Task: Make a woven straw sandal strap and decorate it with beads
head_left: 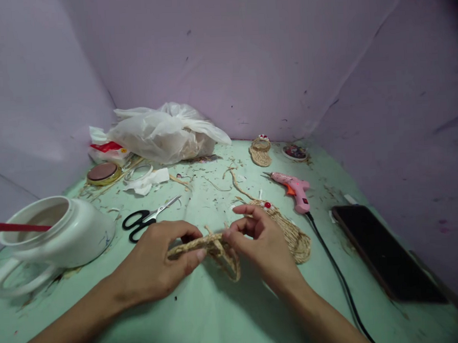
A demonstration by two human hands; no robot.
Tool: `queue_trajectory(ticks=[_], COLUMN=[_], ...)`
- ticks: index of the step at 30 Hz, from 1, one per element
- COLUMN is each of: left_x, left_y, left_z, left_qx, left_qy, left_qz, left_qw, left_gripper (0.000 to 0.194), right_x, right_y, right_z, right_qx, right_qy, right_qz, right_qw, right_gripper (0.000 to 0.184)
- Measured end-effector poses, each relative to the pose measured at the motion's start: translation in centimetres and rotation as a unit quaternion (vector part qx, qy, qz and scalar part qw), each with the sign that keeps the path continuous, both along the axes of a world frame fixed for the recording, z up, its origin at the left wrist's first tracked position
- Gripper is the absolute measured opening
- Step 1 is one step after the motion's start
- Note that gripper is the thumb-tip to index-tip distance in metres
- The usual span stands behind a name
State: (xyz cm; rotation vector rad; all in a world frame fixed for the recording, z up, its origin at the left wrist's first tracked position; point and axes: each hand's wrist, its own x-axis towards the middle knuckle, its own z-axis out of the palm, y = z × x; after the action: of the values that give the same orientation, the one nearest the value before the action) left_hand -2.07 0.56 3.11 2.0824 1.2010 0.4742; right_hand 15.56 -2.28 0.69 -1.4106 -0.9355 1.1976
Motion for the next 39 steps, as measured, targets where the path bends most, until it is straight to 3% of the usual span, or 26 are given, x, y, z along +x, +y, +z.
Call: queue_trajectory(ticks=[2,4,8,10,13,16,19,21,23,27,30,35,37,39], left_x=[-0.2,-0.1,0.3,0.5,0.8,1.2,1.4,1.6,1.7,1.7,1.2,0.3,0.6,1.2], left_y=[0.4,0.6,0.5,0.4,0.2,-0.1,-0.4,-0.7,-1.0,-2.0,-2.6,-3.3,-3.7,-4.0], left_z=[-0.2,-1.1,-3.1,-3.6,-3.7,-3.8,-4.1,-4.1,-3.9,-3.7,-3.9,-4.0,-3.7,-3.5], left_qx=[-0.093,-0.208,-0.392,-0.426,-0.431,-0.419,-0.425,-0.428,-0.399,-0.199,-0.059,0.169,0.241,0.233], left_qy=[-0.051,-0.117,-0.274,-0.338,-0.403,-0.434,-0.444,-0.439,-0.418,-0.317,-0.236,-0.184,-0.080,0.033], left_qz=[0.004,0.038,0.135,0.161,0.183,0.200,0.193,0.178,0.180,0.188,0.145,0.086,0.049,0.030], left_qw=[0.994,0.970,0.867,0.824,0.786,0.772,0.765,0.770,0.796,0.908,0.959,0.964,0.966,0.972], left_gripper=[0.022,0.024,0.021,0.020,0.018,0.019,0.021,0.023,0.026,0.030,0.030,0.047,0.063,0.074], right_x=[0.5,1.0,2.2,2.8,2.8,1.5,0.0,-0.6,-0.7,-0.8,-1.0,-1.3,-1.6,-2.0], right_y=[0.6,1.2,1.5,1.0,0.0,-1.1,-1.7,-1.8,-1.8,-2.0,-2.2,-2.5,-2.7,-2.8], right_z=[0.4,0.4,-0.5,-1.0,-1.4,-1.7,-2.4,-2.8,-2.9,-2.3,-2.0,-3.1,-3.6,-3.8], right_qx=[-0.030,-0.065,-0.104,-0.106,-0.062,-0.003,0.016,0.012,0.011,0.035,0.045,-0.022,-0.039,-0.037], right_qy=[0.011,0.017,0.088,0.120,0.185,0.250,0.233,0.214,0.200,0.140,0.109,0.152,0.170,0.164], right_qz=[-0.005,-0.002,0.005,-0.010,0.008,0.087,0.072,0.020,-0.017,-0.060,-0.084,-0.115,-0.109,-0.096], right_qw=[0.999,0.998,0.991,0.987,0.981,0.964,0.970,0.977,0.979,0.988,0.989,0.981,0.979,0.981], right_gripper=[0.044,0.044,0.036,0.034,0.028,0.037,0.040,0.039,0.039,0.032,0.031,0.037,0.037,0.039])
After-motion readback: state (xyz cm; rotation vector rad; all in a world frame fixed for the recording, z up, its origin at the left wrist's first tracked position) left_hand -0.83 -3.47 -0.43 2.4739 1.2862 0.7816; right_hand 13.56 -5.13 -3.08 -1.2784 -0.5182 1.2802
